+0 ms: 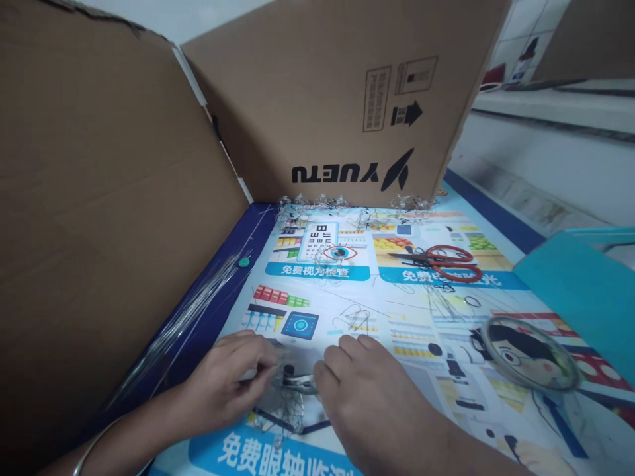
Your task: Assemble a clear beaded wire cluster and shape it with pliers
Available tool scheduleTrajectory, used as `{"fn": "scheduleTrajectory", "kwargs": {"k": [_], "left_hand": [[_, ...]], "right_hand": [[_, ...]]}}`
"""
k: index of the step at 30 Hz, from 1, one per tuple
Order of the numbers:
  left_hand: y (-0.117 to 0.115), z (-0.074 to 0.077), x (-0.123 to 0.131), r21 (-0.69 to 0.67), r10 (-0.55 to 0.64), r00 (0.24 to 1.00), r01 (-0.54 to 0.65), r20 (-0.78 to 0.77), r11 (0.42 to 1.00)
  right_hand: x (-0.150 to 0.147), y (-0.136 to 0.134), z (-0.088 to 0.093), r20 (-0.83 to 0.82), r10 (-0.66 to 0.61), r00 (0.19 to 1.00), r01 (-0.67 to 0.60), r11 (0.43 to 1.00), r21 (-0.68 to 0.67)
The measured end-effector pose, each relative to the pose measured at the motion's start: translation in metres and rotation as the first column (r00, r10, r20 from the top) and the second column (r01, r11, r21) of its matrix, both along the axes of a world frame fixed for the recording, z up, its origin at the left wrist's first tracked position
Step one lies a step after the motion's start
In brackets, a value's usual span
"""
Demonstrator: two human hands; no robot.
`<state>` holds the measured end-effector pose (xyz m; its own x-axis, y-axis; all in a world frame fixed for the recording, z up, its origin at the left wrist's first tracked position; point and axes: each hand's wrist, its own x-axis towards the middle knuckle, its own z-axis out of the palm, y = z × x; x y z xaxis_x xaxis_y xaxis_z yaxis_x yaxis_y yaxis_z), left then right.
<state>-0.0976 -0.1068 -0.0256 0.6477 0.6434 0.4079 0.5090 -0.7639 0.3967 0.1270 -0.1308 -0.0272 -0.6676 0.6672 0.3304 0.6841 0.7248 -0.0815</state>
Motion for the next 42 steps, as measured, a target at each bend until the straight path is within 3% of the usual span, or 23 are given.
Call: {"fn": "scheduleTrajectory", "kwargs": {"k": [3,7,14,18,23,27,35,42], "left_hand": [[0.000,0.000,-0.001,-0.006,0.009,1.000,-0.009,-0.003,1.000],[0.000,0.000,-0.002,-0.013,0.014,1.000,-0.014,0.007,1.000],[0.002,-0.001,-0.002,-0.102,0.036,0.999,-0.034,0.020,0.994],[0.002,-0.004,-0.004,-0.136,0.027,0.999,-0.024,0.025,0.990],[0.003,-0.005,-0.006,-0.146,0.006,1.000,-0.007,-0.008,0.989],[0.003,-0.004,-0.006,-0.127,-0.017,0.999,0.013,-0.031,0.992],[0.004,-0.003,-0.006,-0.127,-0.117,0.993,0.117,0.009,0.985],[0.006,0.003,-0.005,-0.244,-0.225,0.973,0.231,0.054,0.942]], "right_hand": [[0.005,0.005,0.003,-0.164,-0.095,0.982,0.066,0.983,-0.171],[0.003,0.011,-0.004,-0.311,-0.266,0.912,0.133,0.911,-0.390],[0.000,0.013,-0.023,-0.385,-0.198,0.902,-0.031,0.857,-0.514],[0.006,0.006,-0.035,-0.395,-0.173,0.902,-0.025,0.893,-0.449],[0.015,-0.010,-0.048,-0.304,-0.089,0.948,0.035,0.983,-0.180],[0.017,-0.019,-0.045,-0.268,-0.097,0.958,0.097,0.995,-0.014],[0.009,-0.027,-0.033,-0.220,-0.099,0.971,0.090,0.995,-0.052],[0.006,-0.025,-0.036,-0.143,-0.090,0.986,0.092,0.996,0.012]]}}
